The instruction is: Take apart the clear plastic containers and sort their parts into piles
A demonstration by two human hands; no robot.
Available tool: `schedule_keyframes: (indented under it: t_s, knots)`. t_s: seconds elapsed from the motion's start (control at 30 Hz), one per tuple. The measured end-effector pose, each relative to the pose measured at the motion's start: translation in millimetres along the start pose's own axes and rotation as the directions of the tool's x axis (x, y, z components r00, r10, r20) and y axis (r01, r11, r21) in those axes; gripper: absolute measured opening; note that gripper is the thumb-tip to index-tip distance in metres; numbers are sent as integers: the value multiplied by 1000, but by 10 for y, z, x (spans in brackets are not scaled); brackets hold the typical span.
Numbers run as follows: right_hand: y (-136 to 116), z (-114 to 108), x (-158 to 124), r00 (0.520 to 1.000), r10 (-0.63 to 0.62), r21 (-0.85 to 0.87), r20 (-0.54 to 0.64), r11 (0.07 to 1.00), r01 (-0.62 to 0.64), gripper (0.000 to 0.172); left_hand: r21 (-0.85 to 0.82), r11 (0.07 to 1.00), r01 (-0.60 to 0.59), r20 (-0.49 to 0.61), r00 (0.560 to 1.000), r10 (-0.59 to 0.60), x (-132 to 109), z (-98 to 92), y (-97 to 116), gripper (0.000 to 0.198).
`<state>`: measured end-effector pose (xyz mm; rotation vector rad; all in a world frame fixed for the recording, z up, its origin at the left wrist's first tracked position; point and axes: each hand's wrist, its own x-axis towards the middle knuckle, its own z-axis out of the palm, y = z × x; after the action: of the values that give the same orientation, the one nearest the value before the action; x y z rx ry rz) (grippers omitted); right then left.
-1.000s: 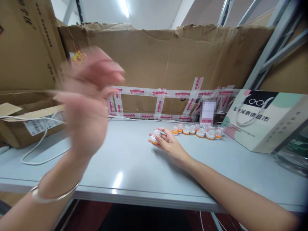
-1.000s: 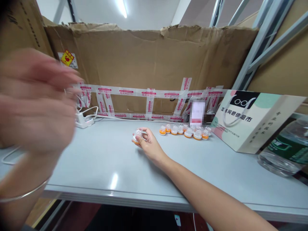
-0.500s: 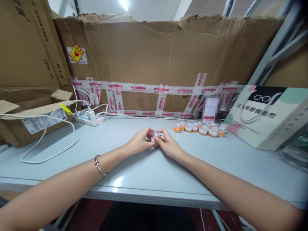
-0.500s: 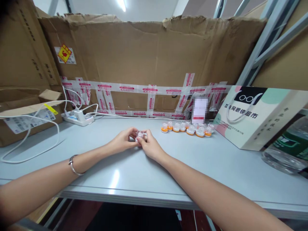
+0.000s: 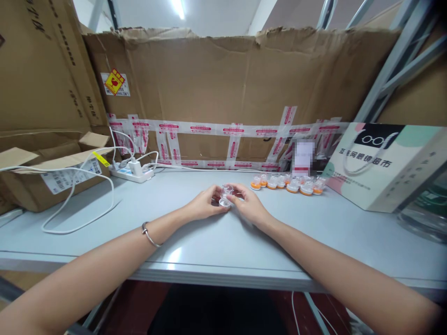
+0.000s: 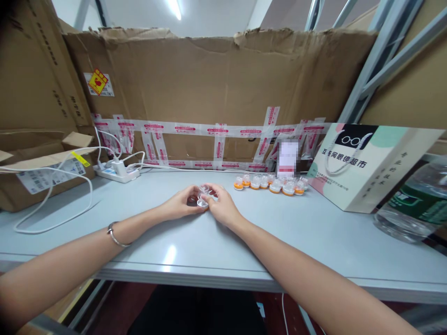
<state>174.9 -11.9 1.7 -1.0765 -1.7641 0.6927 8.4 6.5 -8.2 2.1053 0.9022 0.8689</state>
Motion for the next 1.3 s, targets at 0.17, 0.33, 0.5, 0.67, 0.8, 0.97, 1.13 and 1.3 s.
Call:
schedule_keyframes:
  t_s: [0.17,0.33,0.5,0.67,0.8,0.97,1.13,1.3]
  knots:
    - [-126,-294,221,953,-97,82,-286,989,125,31,18,999,38,4,999,-38,-10,-22,-39,49]
    - [-171,-714,788,958,-42,-168,-283,986,-6,35,32,999,40,20,999,-41,-8,-44,-20,49]
    - [1,-848,1284,989,149,-769,20,634,-80,31,49,998,50,32,998,-52,-13,-68,28,50]
    - [260,-757,1492,962,271,-858,15,498,-127,31,37,999,39,37,999,-40,-9,-78,14,51]
    - [419,-712,1555,945,326,-884,-12,438,-162,31,45,999,23,48,999,-25,5,-80,-1,52]
    - [543,-716,1561,945,327,-891,-31,420,-174,35,43,999,17,59,998,-19,11,-86,-1,51]
    - [414,-683,1458,975,201,-892,-99,417,-176,40,35,999,23,50,998,-24,22,-86,-19,52]
    - [6,-509,1003,984,-177,-704,28,695,146,22,-3,999,42,49,998,-42,39,-70,-52,58]
